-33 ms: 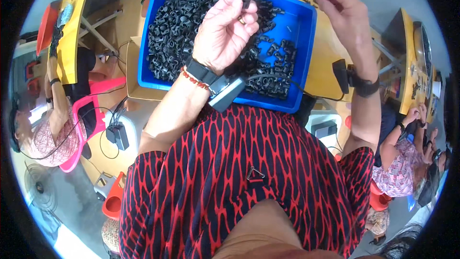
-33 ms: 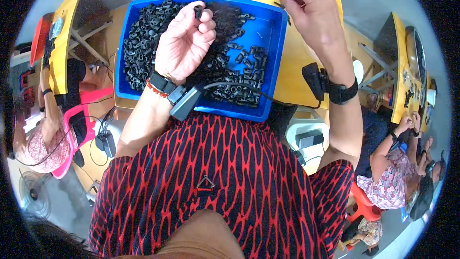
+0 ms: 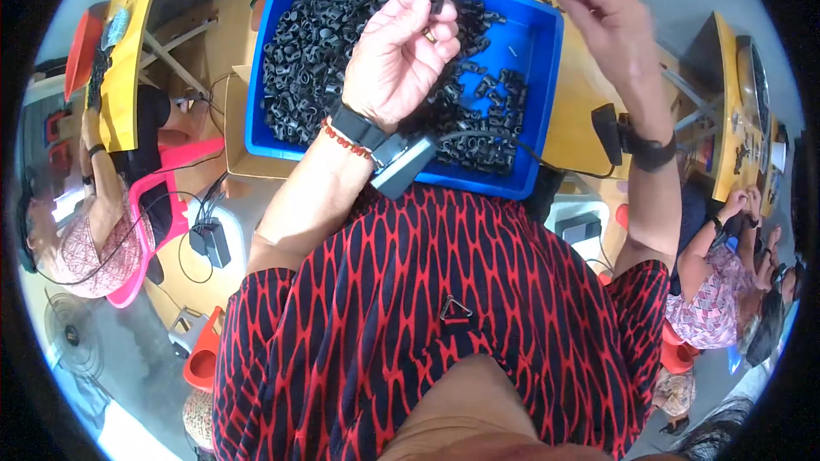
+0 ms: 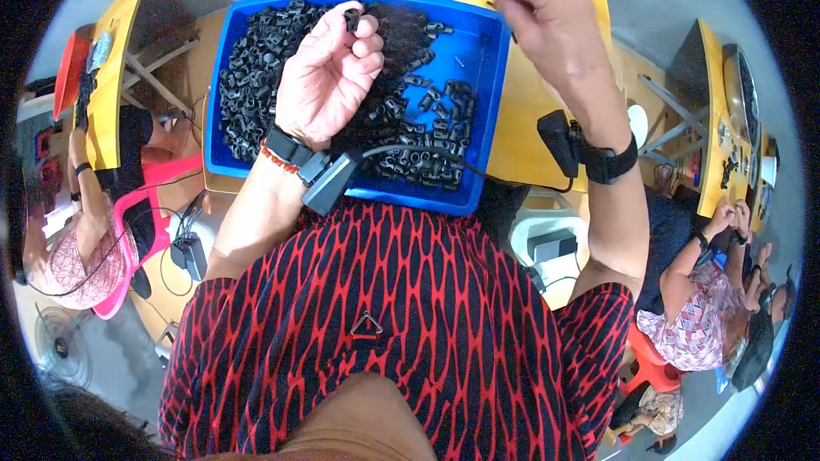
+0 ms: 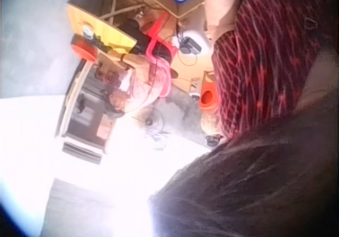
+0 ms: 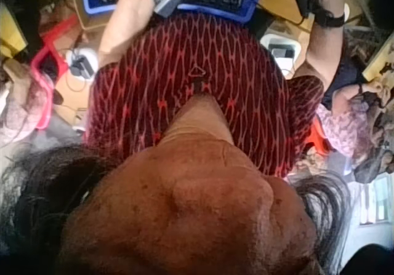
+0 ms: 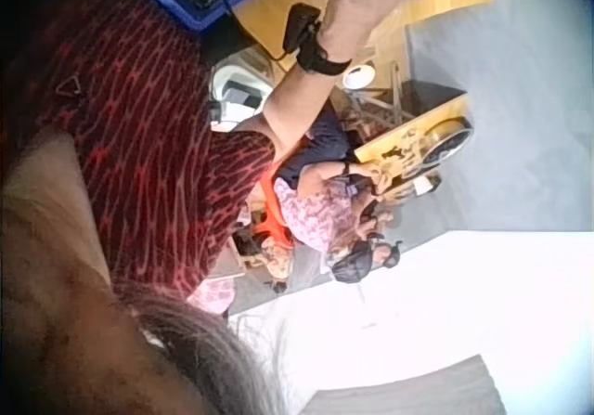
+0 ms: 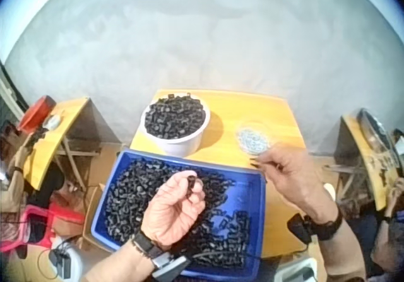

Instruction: Assembling small metal pins into black plastic housings.

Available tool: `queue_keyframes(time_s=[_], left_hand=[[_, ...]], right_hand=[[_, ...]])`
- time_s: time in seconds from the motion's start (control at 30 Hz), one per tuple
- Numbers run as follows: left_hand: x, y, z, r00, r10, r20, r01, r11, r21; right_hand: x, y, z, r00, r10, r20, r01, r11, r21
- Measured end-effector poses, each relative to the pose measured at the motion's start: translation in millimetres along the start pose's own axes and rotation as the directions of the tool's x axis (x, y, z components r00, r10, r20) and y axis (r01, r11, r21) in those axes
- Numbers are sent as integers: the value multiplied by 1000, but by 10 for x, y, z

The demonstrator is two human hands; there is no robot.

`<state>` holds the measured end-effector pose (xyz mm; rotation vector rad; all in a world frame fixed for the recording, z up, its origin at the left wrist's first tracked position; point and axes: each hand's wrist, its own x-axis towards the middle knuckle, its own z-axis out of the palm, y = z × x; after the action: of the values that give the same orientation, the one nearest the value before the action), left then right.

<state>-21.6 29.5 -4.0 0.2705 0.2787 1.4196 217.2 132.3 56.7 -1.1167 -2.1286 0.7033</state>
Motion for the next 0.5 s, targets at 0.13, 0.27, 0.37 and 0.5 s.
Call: queue_keyframes(time_s=[0.13,0.27,0.37,0.5], left_hand=[[1,-12,9,1000,-24,-2,24,1000,-19],[13,-14,2,999,-33,-2,33,999,-20],[24,-22,-13,999,-23,-48,22,999,-25],[12,-13,-18,999,-33,-34,31,999,-42]], right_hand=[[-74,64,185,928,-265,263,337,898,-282],[-65,-5,331,837,-315,447,507,754,-417],[-51,-14,437,812,-276,514,508,768,-391],[-61,-49,559,788,-167,592,396,875,-280]])
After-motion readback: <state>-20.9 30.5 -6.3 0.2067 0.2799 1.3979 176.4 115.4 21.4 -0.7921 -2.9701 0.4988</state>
